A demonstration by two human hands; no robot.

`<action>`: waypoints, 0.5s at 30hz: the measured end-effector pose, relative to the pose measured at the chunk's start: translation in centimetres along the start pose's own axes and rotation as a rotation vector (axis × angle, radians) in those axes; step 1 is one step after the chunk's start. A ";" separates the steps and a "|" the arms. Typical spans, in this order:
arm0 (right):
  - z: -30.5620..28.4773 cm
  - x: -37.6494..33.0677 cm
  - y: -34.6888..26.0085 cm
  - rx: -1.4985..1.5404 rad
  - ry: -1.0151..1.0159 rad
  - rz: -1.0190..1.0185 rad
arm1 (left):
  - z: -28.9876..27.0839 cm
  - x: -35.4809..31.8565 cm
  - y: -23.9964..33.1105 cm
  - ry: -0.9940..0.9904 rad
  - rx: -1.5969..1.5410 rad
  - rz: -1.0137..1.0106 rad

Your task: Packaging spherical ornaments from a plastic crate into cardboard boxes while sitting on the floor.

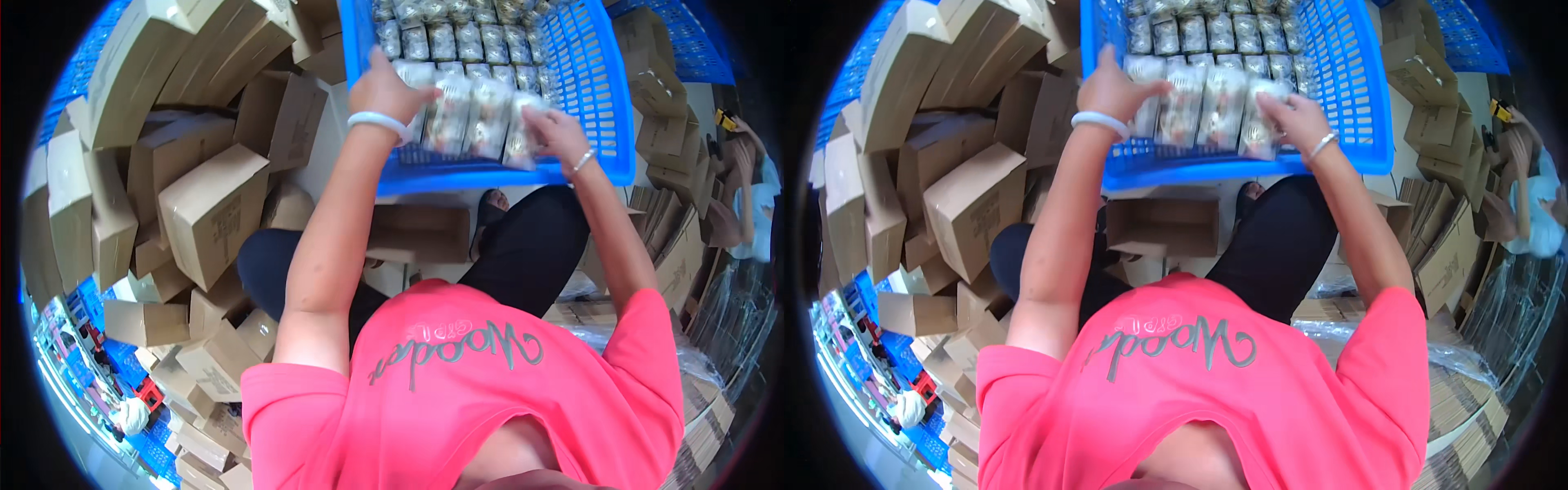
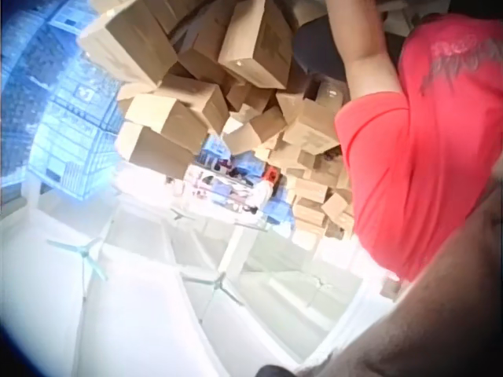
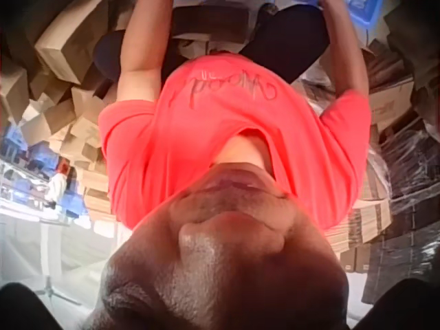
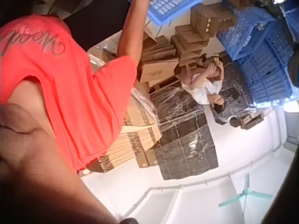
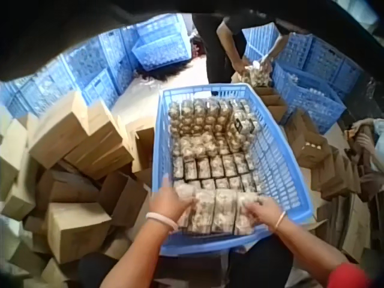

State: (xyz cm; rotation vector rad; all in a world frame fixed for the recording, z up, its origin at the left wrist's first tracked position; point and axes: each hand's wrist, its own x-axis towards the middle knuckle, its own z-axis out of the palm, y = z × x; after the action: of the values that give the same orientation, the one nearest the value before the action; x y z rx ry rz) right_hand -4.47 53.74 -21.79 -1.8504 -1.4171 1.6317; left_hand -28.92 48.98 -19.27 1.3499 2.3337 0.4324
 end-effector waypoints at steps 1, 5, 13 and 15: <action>-1.0 -1.2 -0.3 -0.024 -0.049 -0.086 | -0.9 -1.5 -0.3 0.161 -0.174 0.054; -0.2 -8.8 -4.5 -0.107 0.128 -0.617 | -3.2 -6.4 -1.6 0.409 -0.554 0.191; 6.0 -22.4 -6.1 0.188 0.125 -0.973 | -13.6 -19.2 -6.1 0.595 -1.008 0.536; 7.5 -24.1 -4.9 0.237 0.095 -1.005 | -14.5 -21.8 -7.4 0.533 -1.084 0.530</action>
State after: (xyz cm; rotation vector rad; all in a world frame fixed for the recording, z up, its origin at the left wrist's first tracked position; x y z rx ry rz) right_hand -10.25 33.95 -6.38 -0.8027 -1.6126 1.0863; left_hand -31.87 25.47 -5.90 1.2776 1.4707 2.0403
